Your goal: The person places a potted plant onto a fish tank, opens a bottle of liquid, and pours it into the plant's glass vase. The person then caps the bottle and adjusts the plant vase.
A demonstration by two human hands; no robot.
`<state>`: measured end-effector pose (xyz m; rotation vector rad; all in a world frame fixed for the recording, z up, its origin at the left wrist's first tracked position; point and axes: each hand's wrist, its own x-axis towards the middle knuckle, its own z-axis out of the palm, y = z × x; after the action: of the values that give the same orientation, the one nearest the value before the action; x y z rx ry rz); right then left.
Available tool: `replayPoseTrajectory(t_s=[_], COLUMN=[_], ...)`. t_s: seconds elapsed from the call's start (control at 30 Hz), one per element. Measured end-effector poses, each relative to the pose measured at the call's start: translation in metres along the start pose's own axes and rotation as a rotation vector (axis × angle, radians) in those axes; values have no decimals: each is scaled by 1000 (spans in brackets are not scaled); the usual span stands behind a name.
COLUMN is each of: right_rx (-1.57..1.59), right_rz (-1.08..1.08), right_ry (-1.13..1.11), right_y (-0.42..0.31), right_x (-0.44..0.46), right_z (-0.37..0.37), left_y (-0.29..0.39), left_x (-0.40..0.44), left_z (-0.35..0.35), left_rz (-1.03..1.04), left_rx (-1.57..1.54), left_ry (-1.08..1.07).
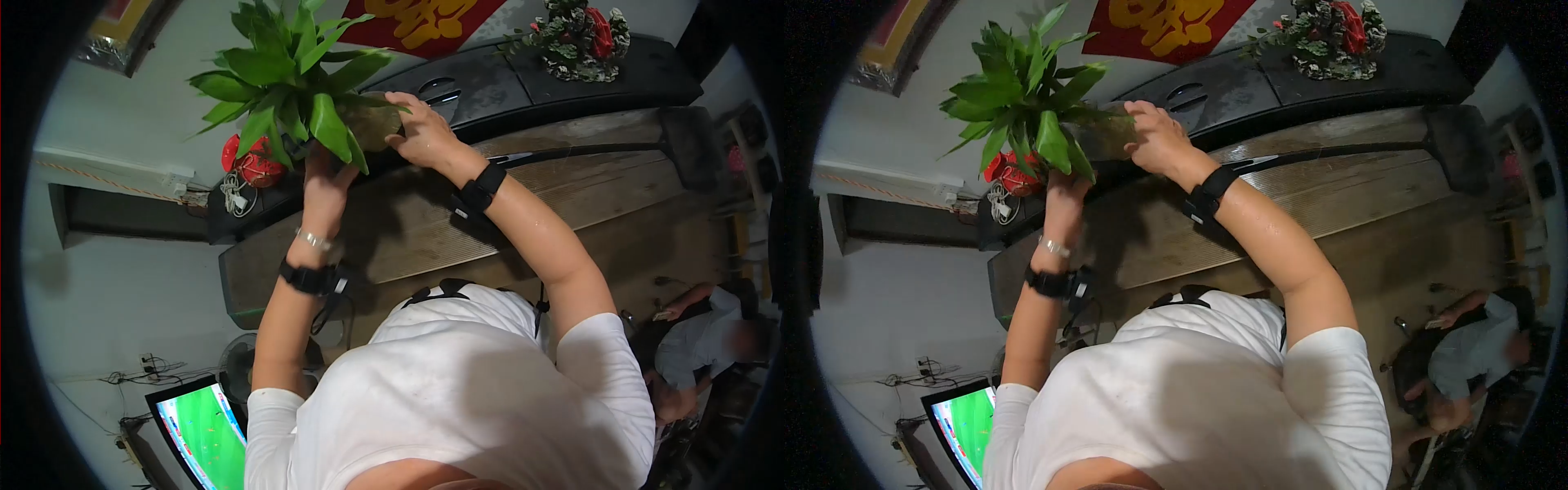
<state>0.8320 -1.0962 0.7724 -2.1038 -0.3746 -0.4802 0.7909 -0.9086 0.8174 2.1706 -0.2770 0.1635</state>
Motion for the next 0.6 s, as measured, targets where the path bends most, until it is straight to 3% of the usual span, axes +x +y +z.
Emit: replayPoseTrajectory(t_s=[0.03, 0.07, 0.13, 0.17, 0.27, 0.3, 0.33, 0.43, 0.53, 0.57, 0.6], right_rx=[19, 24, -53, -50, -10, 5, 20, 87, 187, 204, 204], right_rz=[14, 16, 64, 65, 56, 47, 40, 41, 45, 44, 40], right_ry=[-37, -28, -64, -59, -38, -12, 12, 86, 124, 137, 139], right_y=[-1, -3, -11, -14, -13, -11, -10, -8, -10, -11, -13], right_x=[-1, -1, -3, -5, -8, -6, -5, 17, 45, 51, 52], right_z=[-1, -3, -10, -12, -15, -13, -12, -14, -16, -15, -13], left_y=[-2, -3, -5, -1, -3, 2, -2, -15, -9, -13, -17], left_x=[17, 30, 46, 52, 64, 70, 71, 74, 73, 76, 78], left_z=[13, 21, 30, 27, 27, 26, 22, 7, 8, 2, 2], left_rz=[-117, -112, 159, 211, 286, 17, 16, 352, 495, 716, 718], left_rx=[-318, -311, -504, -195, -381, -129, -123, 192, 282, 696, 697], left_ry=[77, 72, 173, 208, 185, 300, 296, 178, 213, 299, 302])
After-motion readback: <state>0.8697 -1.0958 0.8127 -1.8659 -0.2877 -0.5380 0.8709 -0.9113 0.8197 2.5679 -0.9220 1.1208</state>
